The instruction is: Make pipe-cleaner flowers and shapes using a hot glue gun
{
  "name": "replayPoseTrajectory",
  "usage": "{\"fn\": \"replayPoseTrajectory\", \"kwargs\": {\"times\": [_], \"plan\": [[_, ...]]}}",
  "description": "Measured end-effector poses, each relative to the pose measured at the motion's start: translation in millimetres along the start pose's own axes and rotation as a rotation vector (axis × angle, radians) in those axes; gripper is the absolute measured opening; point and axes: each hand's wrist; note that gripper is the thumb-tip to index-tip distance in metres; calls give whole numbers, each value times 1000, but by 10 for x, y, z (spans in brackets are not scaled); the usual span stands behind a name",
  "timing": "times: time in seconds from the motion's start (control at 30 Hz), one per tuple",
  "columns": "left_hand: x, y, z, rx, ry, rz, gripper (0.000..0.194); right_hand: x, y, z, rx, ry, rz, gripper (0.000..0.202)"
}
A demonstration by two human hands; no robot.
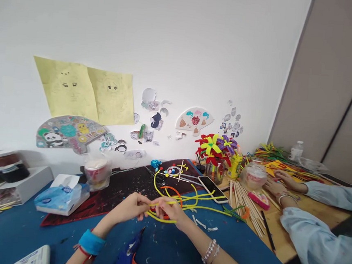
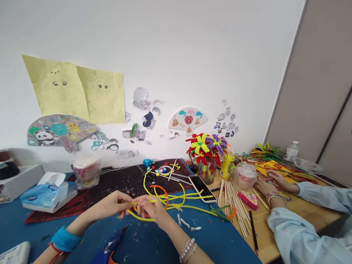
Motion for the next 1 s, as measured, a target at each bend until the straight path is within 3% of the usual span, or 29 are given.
{"fn": "replayPoseTrajectory", "kwargs": {"times": [0.13,0.27,0.4,0.53,0.67,0.8,1.0], "plan": [[-2,-19,-1,-39,44,-90,28,-4,2,-17,3,16,0,40],[-101,-109,-28,-56,193,-147,25,-35,-22,-22,-6,84,-50,39],[-213,-167,-44,0,301,70,19,-94,-5,-32,-4,131,-115,39],[-239,-139,6,44,202,437,15,-127,40,-45,12,143,-171,41],[-223,-60,85,70,82,623,24,-136,46,-32,19,133,-202,40],[-227,-15,116,48,93,555,33,-135,26,-17,23,118,-226,37],[-226,-6,113,33,82,215,35,-164,-7,-28,5,161,-271,37]]}}
Point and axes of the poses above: each hand's wrist, its own z-axis away from the middle knuckle, its own x-axis out of the palm, y = z × x, and after that the axes turned 11 degrees about -y, right-handed
